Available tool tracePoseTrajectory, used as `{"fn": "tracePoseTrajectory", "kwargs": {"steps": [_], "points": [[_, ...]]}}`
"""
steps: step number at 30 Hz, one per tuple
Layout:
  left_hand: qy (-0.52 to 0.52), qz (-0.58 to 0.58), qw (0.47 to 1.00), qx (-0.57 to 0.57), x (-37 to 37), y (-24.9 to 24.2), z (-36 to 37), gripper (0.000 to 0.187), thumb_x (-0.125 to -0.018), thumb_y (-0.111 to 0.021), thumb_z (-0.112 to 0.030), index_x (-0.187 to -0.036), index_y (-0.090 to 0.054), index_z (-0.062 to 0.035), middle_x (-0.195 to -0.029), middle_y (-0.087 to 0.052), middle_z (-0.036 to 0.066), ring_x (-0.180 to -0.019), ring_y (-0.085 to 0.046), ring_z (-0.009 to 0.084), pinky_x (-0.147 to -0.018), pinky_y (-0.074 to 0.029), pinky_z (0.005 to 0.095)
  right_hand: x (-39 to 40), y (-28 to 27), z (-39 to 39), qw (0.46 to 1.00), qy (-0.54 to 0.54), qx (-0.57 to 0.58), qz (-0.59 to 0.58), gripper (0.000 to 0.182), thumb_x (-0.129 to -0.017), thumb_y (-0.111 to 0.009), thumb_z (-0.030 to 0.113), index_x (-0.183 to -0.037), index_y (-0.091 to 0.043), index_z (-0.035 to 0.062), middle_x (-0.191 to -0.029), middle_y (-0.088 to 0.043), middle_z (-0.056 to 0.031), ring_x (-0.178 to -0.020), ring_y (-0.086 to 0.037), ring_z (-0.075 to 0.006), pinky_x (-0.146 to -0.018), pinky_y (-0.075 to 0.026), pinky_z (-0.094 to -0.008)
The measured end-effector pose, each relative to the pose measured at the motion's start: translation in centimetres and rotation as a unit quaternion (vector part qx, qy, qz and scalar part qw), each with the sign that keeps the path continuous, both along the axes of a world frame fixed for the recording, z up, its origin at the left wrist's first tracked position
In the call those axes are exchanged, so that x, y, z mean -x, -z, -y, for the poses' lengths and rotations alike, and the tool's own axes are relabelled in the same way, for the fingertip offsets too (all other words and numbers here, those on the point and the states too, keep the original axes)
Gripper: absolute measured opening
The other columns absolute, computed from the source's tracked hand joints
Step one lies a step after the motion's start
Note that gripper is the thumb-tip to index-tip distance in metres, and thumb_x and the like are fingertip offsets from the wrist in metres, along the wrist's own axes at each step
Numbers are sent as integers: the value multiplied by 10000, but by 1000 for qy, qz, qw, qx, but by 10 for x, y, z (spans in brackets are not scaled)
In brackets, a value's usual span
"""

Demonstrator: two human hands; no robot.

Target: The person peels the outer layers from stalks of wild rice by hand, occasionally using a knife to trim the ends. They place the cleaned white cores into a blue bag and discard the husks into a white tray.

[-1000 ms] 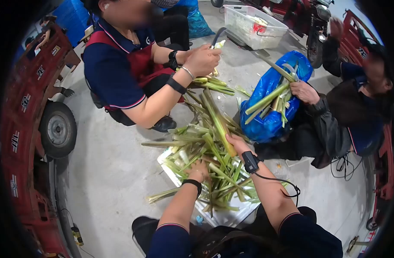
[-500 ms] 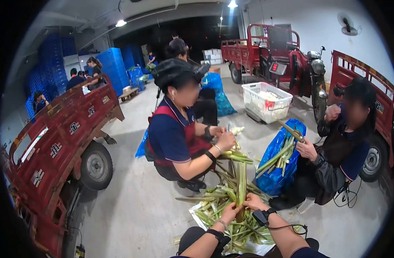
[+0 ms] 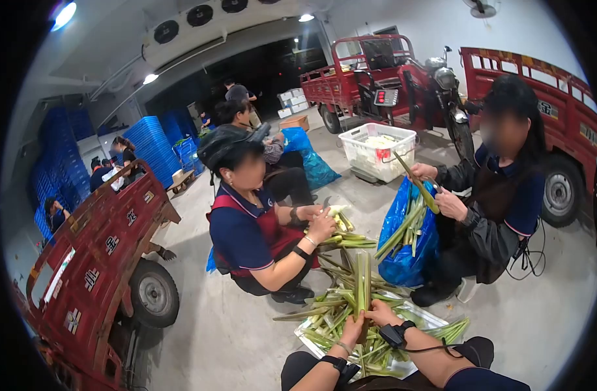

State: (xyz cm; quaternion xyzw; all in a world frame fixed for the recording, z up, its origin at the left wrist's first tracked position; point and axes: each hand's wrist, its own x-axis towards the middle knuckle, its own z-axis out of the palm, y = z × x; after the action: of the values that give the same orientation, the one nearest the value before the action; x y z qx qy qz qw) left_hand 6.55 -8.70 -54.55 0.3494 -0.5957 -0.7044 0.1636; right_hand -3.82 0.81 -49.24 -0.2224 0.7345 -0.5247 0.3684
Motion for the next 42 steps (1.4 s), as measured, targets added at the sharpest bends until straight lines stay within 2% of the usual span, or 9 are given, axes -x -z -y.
{"fn": "tracePoseTrajectory", "kwargs": {"steps": [8, 11, 15, 16, 21, 25, 27, 33, 42], "points": [[-41, 84, 963, 254, 15, -2, -24, 473, -909, -536, -453, -782, -579, 1, -715, -594, 215, -671, -569, 356, -629, -437, 416, 5, 26, -5, 977, 85, -91, -175, 430, -739, -675, 321, -993, -603, -19, -930, -653, -236, -815, -647, -381, -721, -514, -428], [-44, 14, 990, 134, 15, -6, -26, 466, -912, -561, -432, -758, -591, 7, -660, -580, 89, -625, -514, 163, -587, -421, 349, 1, 10, -13, 990, 134, 38, 3, 223, -698, -655, 91, -885, -628, -28, -731, -654, -170, -622, -658, -252, -538, -515, -363], [-161, 5, 984, -73, 19, 27, 6, 535, -920, -491, -532, -847, -608, -16, -698, -555, 59, -653, -511, 169, -583, -425, 368, -3, 18, -6, 967, 201, 81, 136, 169, -622, -686, 53, -758, -624, -26, -656, -626, -136, -541, -606, -231, -473, -465, -347], [-233, -10, 947, -220, 21, 33, 19, 533, -916, -471, -556, -944, -577, -34, -726, -548, 79, -658, -542, 215, -600, -474, 396, -10, 25, -3, 978, 186, 63, 65, 177, -609, -696, 64, -749, -632, -24, -667, -631, -139, -569, -611, -241, -495, -465, -353], [-156, 20, 933, -323, 30, 87, 50, 558, -893, -459, -606, -974, -554, -62, -737, -562, 110, -512, -543, 308, -468, -476, 492, -22, 12, -1, 998, 42, 0, -44, 158, -646, -644, 120, -743, -647, -5, -664, -627, -135, -616, -599, -249, -567, -447, -347], [-200, 93, 969, -109, 18, 74, 48, 523, -919, -450, -563, -927, -556, -52, -745, -586, 105, -530, -566, 294, -472, -480, 494, -30, 3, -3, 995, -59, 25, 83, 127, -735, -607, 117, -758, -618, -8, -602, -570, -72, -528, -530, -165, -500, -384, -295], [-174, -18, 958, -227, 1, 60, 54, 519, -936, -432, -539, -938, -553, -34, -749, -585, 110, -539, -579, 279, -476, -497, 444, -35, -25, -7, 976, -129, 69, 162, 145, -771, -602, 133, -768, -608, -12, -592, -560, -70, -544, -518, -132, -497, -363, -272], [-71, -15, 987, -146, -16, 58, 33, 476, -954, -425, -491, -1065, -492, -33, -728, -556, 85, -569, -601, 229, -522, -517, 363, -10, 7, -51, 933, -7, -231, -277, 766, -710, -730, 422, -1222, -460, -79, -1091, -604, -240, -924, -628, -367, -848, -491, -412], [16, 56, 998, -35, -7, 28, -30, 384, -982, -456, -360, -1099, -601, -24, -922, -619, 30, -800, -537, 112, -751, -434, 261, -2, 48, -30, 998, 30, -25, -46, 481, -729, -738, 287, -1061, -625, -42, -917, -683, -167, -821, -671, -248, -691, -527, -336]]}}
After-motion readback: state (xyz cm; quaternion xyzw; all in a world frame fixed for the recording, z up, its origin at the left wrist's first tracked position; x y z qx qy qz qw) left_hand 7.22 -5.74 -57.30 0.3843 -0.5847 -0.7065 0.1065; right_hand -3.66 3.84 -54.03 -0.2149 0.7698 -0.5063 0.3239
